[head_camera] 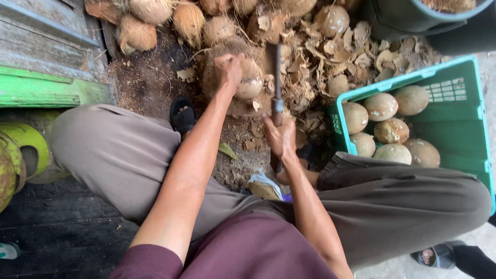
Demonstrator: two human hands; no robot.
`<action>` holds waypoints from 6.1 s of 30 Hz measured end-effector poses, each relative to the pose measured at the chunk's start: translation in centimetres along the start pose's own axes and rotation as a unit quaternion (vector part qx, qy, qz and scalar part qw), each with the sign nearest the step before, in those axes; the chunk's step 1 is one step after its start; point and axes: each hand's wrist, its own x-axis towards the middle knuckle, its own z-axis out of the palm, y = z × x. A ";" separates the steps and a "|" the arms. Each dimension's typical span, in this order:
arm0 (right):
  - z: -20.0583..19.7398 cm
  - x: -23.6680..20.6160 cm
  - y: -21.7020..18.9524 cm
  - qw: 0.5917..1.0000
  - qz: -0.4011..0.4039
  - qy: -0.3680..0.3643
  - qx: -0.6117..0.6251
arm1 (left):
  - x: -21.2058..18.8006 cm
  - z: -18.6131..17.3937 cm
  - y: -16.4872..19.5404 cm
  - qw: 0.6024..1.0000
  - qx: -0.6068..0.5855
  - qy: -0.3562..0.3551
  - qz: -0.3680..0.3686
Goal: The person sits on the ground and husks coconuts one at a time, holding each coconut against a wooden block and chopping off the fibrous husk with a machete. Husked coconuts are placed into a green plastic crate beside them.
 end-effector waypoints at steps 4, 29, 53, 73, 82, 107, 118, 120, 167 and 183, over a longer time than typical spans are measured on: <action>-0.5 0.2 -0.2 0.988 -0.075 0.035 0.126 | 0.3 0.1 -0.2 1.000 0.000 -0.021 0.009; -2.0 0.2 -4.5 0.976 0.171 -0.082 -0.103 | 0.1 -0.6 -0.9 0.991 0.100 -0.025 0.081; -1.3 2.7 4.7 0.974 0.122 -0.054 -0.182 | -0.5 -0.1 -2.1 0.979 0.063 -0.014 0.192; -1.2 0.0 -1.1 0.998 0.048 -0.030 0.014 | -2.1 -1.3 -2.8 0.983 0.025 -0.022 0.179; 0.8 0.7 -0.3 0.997 0.067 -0.024 0.015 | -2.9 -0.9 -1.6 0.984 0.064 0.008 0.167; 1.4 1.5 1.2 0.986 0.156 -0.061 -0.029 | -2.4 -0.3 -2.6 0.981 0.070 0.059 0.168; 1.3 1.6 3.5 0.993 0.102 -0.056 -0.001 | -2.5 -1.1 -3.1 0.960 0.108 0.073 0.249; 1.5 1.7 3.6 0.980 0.169 -0.079 -0.073 | -2.7 -1.3 -3.1 0.988 0.081 0.015 0.130; 1.5 1.9 2.2 0.984 0.118 -0.048 -0.124 | -2.5 -1.2 -2.8 0.991 0.091 0.068 0.065; 1.9 1.7 3.2 0.980 0.140 -0.057 -0.126 | -2.7 -2.3 -3.6 0.981 0.100 0.036 0.160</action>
